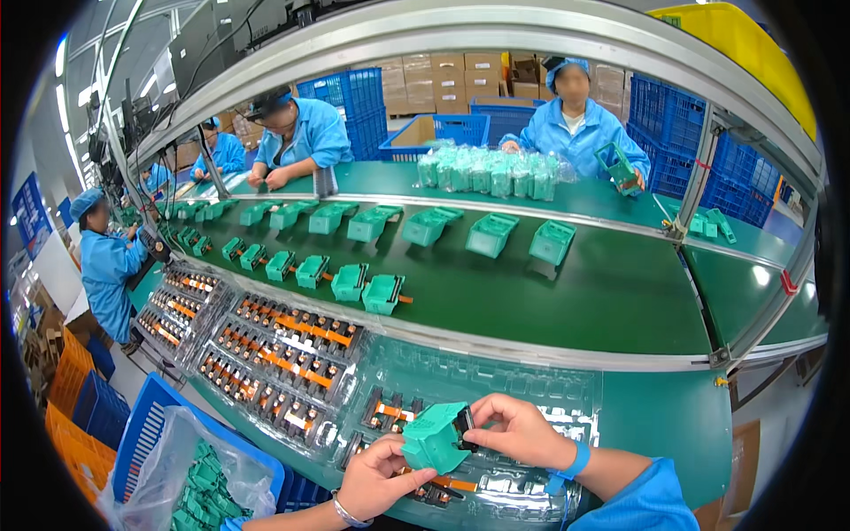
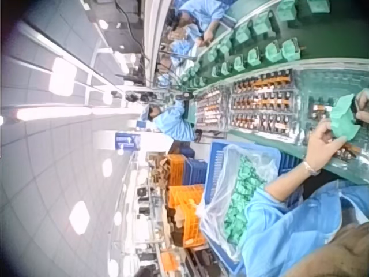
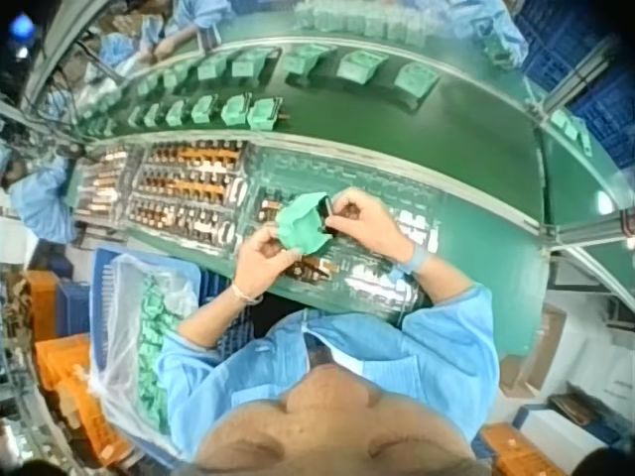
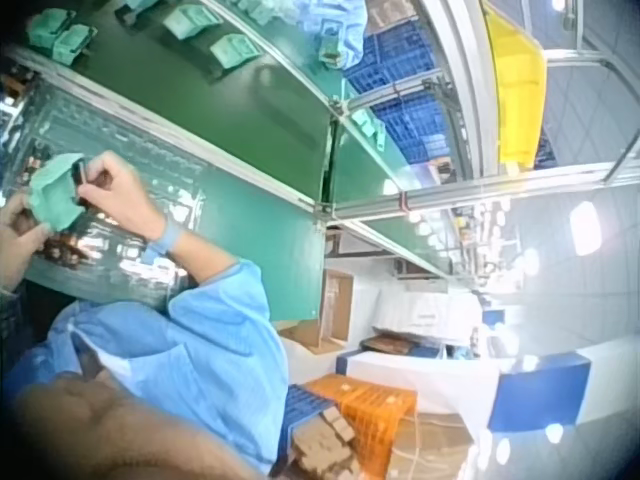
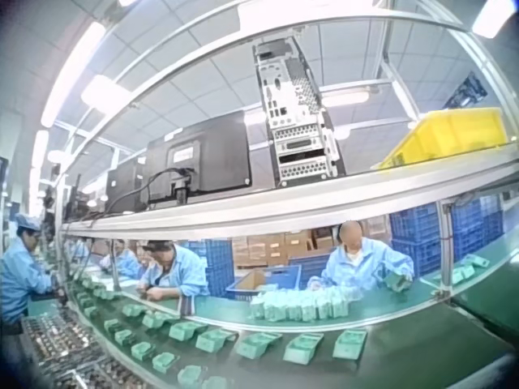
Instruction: The person assembles electronic components into green plastic housings by hand.
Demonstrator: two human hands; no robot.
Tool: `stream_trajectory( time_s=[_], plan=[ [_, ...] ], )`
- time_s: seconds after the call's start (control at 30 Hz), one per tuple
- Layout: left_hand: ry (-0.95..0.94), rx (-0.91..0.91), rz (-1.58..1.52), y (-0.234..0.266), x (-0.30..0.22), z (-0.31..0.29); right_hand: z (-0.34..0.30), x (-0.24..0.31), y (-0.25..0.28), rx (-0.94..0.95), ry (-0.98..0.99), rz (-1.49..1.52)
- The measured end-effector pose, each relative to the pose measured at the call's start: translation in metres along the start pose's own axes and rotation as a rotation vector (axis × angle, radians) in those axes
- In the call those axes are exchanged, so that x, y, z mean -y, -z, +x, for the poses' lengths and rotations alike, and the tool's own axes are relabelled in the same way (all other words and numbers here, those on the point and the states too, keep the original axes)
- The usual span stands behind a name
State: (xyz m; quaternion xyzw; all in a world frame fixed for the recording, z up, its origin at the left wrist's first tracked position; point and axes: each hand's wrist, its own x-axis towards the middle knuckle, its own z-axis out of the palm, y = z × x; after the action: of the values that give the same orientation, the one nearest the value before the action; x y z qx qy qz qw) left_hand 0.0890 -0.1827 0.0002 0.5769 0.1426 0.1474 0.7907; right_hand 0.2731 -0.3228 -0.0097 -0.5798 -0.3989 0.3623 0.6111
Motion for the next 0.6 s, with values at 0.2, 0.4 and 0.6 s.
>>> stream_trajectory(
  time_s=[0.2,0.4,0.6],
  plan=[
    [-0.113,0.075,0.160,-0.004,-0.006,0.001,-0.001,0.006,0.001,0.046,-0.079,0.025],
    [0.041,0.061,0.044,-0.001,-0.005,-0.001,0.000,0.019,0.000,0.023,-0.168,-0.058],
    [-0.177,-0.011,0.394,0.025,-0.054,-0.018,-0.002,0.039,0.008,-0.128,0.289,-0.384]
  ],
)
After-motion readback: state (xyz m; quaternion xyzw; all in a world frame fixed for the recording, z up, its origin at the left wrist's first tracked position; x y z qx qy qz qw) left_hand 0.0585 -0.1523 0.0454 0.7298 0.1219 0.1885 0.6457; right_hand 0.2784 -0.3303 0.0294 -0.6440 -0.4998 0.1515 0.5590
